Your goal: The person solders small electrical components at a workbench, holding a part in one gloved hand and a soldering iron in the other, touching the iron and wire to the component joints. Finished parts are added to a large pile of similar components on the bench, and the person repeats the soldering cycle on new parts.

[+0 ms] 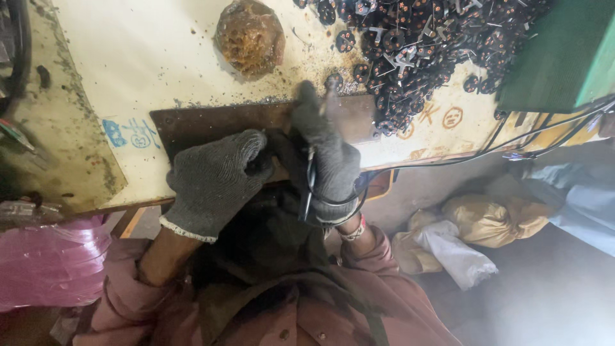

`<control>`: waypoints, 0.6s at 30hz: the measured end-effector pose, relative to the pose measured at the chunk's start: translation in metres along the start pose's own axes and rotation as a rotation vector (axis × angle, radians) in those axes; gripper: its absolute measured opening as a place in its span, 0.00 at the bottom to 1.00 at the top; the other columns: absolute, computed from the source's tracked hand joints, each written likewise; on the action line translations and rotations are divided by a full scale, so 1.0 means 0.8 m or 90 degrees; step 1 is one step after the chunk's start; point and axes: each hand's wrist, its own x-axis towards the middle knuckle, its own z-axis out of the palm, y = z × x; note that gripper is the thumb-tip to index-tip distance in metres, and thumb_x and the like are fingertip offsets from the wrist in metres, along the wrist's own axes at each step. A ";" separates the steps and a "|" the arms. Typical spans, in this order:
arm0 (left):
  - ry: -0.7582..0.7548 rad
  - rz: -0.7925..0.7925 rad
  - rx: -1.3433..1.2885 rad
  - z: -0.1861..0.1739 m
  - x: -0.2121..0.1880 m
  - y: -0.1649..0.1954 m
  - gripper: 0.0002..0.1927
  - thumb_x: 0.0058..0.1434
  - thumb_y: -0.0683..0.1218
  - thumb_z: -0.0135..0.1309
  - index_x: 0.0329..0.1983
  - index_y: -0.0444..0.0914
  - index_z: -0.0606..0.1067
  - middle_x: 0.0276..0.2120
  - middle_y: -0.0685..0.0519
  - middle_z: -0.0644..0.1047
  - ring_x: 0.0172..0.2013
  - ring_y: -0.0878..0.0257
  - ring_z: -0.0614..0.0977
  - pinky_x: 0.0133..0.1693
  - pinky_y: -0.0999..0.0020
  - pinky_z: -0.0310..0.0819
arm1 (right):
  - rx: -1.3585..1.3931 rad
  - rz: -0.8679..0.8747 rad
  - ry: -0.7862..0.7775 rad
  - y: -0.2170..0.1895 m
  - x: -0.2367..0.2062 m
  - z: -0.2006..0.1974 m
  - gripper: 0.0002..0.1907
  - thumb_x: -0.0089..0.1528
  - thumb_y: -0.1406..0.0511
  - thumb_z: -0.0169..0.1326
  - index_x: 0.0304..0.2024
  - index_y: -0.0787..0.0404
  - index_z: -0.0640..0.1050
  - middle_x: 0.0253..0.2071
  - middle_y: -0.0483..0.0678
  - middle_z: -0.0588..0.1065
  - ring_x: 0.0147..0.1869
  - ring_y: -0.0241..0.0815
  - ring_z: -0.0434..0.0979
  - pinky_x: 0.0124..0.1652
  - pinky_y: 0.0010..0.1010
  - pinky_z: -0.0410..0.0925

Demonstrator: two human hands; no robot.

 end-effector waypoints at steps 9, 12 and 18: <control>-0.004 0.005 0.018 -0.003 -0.003 0.003 0.13 0.59 0.53 0.64 0.41 0.41 0.79 0.29 0.47 0.79 0.29 0.48 0.82 0.31 0.53 0.75 | -0.072 0.063 -0.116 -0.020 0.023 -0.009 0.25 0.62 0.65 0.71 0.58 0.59 0.75 0.54 0.52 0.81 0.56 0.43 0.84 0.54 0.30 0.76; 0.027 0.041 0.021 -0.007 -0.003 0.006 0.13 0.61 0.53 0.64 0.37 0.41 0.76 0.27 0.47 0.77 0.27 0.48 0.81 0.30 0.54 0.74 | 0.046 -0.080 -0.003 -0.007 0.015 -0.002 0.19 0.66 0.68 0.67 0.55 0.58 0.73 0.61 0.55 0.77 0.61 0.46 0.81 0.57 0.31 0.75; 0.026 -0.006 0.046 -0.007 0.001 0.014 0.09 0.61 0.47 0.62 0.32 0.41 0.74 0.21 0.47 0.76 0.23 0.46 0.79 0.26 0.50 0.70 | 0.005 -0.027 -0.078 0.004 -0.046 -0.010 0.13 0.59 0.73 0.64 0.45 0.57 0.78 0.41 0.49 0.81 0.39 0.42 0.83 0.39 0.34 0.74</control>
